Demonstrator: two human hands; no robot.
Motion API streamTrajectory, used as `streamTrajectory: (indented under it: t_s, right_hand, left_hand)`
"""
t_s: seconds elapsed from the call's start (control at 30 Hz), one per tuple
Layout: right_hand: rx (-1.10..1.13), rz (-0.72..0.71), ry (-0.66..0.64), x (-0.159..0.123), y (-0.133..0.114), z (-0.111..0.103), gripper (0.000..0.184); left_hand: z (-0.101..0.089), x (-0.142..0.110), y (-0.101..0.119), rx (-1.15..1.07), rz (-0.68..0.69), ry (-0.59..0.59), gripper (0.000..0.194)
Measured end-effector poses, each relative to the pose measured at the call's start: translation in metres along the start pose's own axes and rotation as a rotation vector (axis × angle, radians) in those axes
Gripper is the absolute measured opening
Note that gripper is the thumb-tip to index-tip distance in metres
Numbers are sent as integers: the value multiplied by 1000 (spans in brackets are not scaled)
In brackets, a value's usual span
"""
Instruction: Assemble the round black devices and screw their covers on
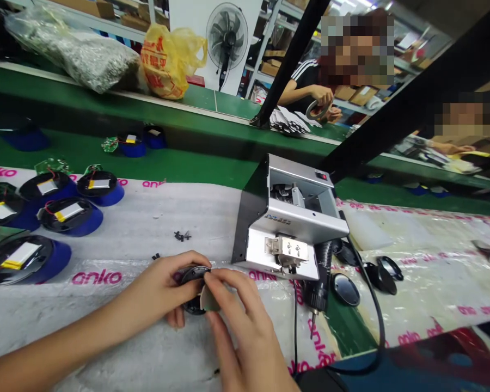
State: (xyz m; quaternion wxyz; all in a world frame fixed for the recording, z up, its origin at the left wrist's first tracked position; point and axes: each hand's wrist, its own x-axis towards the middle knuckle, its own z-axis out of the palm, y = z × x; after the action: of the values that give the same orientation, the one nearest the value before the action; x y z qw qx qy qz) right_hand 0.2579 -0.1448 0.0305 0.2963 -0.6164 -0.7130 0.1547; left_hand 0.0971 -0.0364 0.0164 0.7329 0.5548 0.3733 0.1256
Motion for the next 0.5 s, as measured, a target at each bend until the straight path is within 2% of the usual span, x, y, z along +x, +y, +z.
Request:
streamTrajectory:
  t_s: [0.13, 0.23, 0.3, 0.33, 0.4, 0.5]
  right_hand:
    - [-64, -172, -57, 17, 6, -12, 40]
    - [-85, -221, -76, 24, 11, -14, 34]
    - [-110, -258, -106, 26, 14, -15, 35]
    - [-118, -278, -123, 27, 14, -16, 36]
    - [-120, -320, -163, 30, 14, -18, 37]
    - [-114, -360, -213, 34, 12, -23, 35]
  left_hand:
    - [-10, 0, 0, -34, 7, -52, 24]
    - [-26, 0, 1, -134, -19, -261, 42]
    - [-36, 1, 0, -195, -32, -405, 63]
    - [-39, 2, -1, -211, -25, -440, 71]
    - [-42, 3, -3, -224, -3, -443, 74]
    - [-41, 4, -5, -241, -15, -430, 63]
